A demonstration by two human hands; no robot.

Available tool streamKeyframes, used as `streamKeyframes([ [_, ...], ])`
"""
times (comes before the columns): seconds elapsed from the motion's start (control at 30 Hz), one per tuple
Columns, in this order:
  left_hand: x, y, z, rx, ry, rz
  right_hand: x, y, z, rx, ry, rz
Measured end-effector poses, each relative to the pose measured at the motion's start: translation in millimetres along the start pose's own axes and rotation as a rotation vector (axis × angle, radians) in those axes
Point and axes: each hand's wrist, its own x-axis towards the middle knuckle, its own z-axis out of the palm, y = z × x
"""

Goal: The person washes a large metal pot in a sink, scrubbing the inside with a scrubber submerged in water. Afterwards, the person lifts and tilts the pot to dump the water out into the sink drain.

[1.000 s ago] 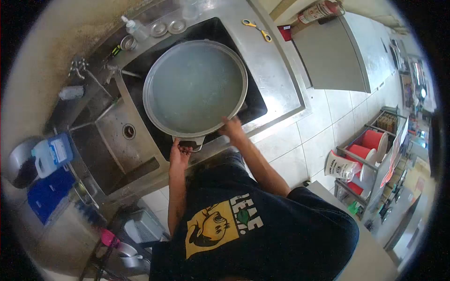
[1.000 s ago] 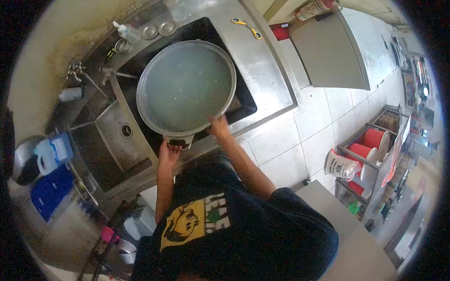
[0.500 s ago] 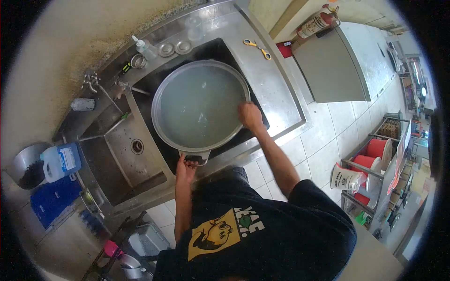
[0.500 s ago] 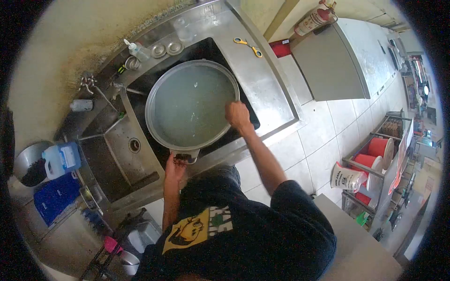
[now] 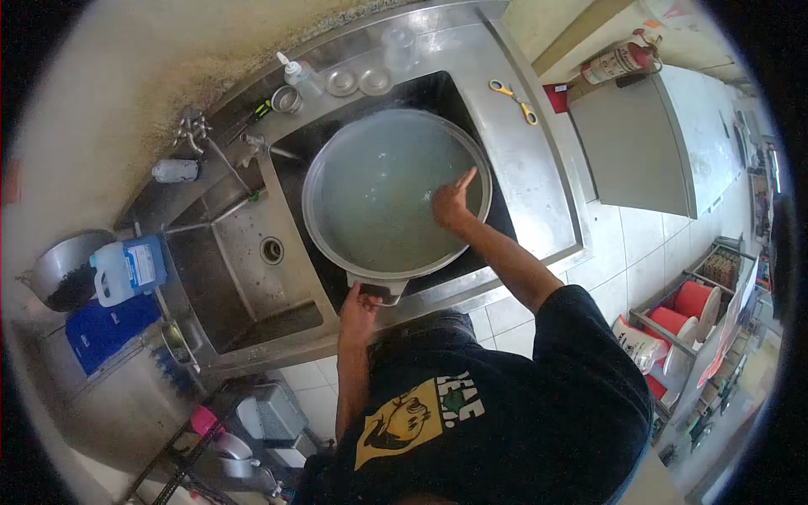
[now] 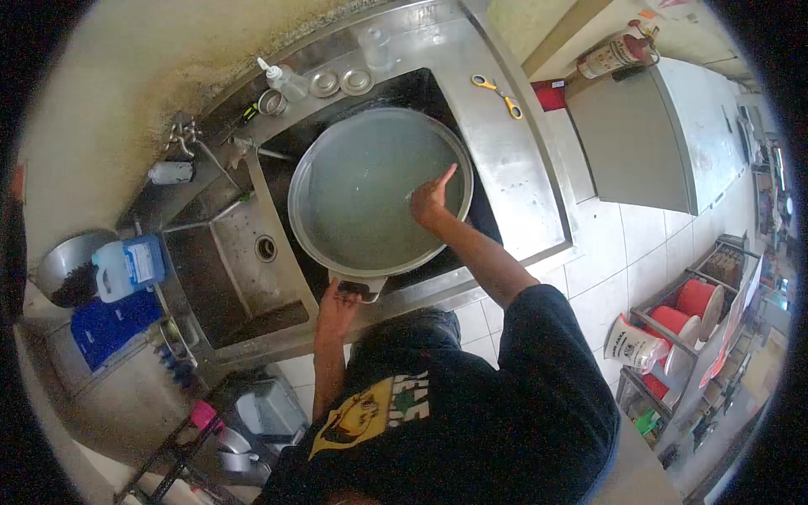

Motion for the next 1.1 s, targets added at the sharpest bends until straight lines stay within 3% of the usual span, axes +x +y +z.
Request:
streamKeyframes([
  [0.03,-1.9,0.2,-1.0,-0.017,-0.024,-0.004,-2.7,-9.9,-1.8,-0.002,-0.035,-0.183],
  [0.1,-0.2,0.2,0.5,0.026,0.025,-0.006,64.8,-50.1,68.7,0.374,-0.149,-0.293],
  [0.13,-0.3,-2.1,1.1,0.067,0.063,-0.003,78.0,-51.6,90.8,0.385,-0.167,-0.278],
  [0.2,-5.1,-2.0,3.4,0.044,0.005,-0.016,101.8,-46.7,120.3,0.352,-0.422,-0.393],
  [0.27,-2.7,1.0,0.4,0.012,-0.059,-0.004,133.0,-50.4,161.6,0.401,-0.388,-0.334],
  [0.33,0.7,0.4,-2.2,0.073,0.040,-0.039,137.3,-42.4,161.3,0.669,-0.256,-0.110],
  [0.4,0.2,4.2,4.0,0.103,0.042,-0.040,137.2,-41.1,152.7,1.234,-0.032,0.309],
  [0.47,-4.5,1.2,5.1,0.124,0.064,-0.063,135.1,-40.5,134.1,1.823,0.361,0.713],
  [0.53,-3.8,5.1,6.0,0.070,0.184,-0.069,121.6,-29.6,102.2,2.111,0.691,0.939],
  [0.63,-2.0,7.9,-1.0,0.104,0.048,-0.068,93.6,-10.8,70.3,2.294,0.859,0.987],
  [0.73,-9.1,9.5,10.5,0.148,0.122,-0.069,70.0,-4.9,45.9,2.399,0.759,0.790],
  [0.8,-10.2,11.6,13.2,0.154,0.068,-0.062,61.0,-1.3,30.8,2.223,0.685,0.585],
  [0.83,-11.5,10.9,12.1,0.162,0.018,-0.062,58.8,2.1,24.8,1.979,0.711,0.505],
  [0.87,-9.4,9.2,6.2,0.160,0.027,-0.067,69.6,10.3,25.9,1.518,0.872,0.486],
  [0.9,-2.2,7.4,-0.6,0.133,0.069,-0.075,78.6,21.4,27.1,1.513,0.867,0.487],
  [1.0,-7.5,7.5,8.0,0.088,0.097,-0.068,120.8,69.3,61.5,0.499,0.401,0.051],
  [1.1,-2.3,4.7,2.6,0.053,0.067,-0.028,111.0,129.2,61.9,0.022,0.201,-0.337],
])
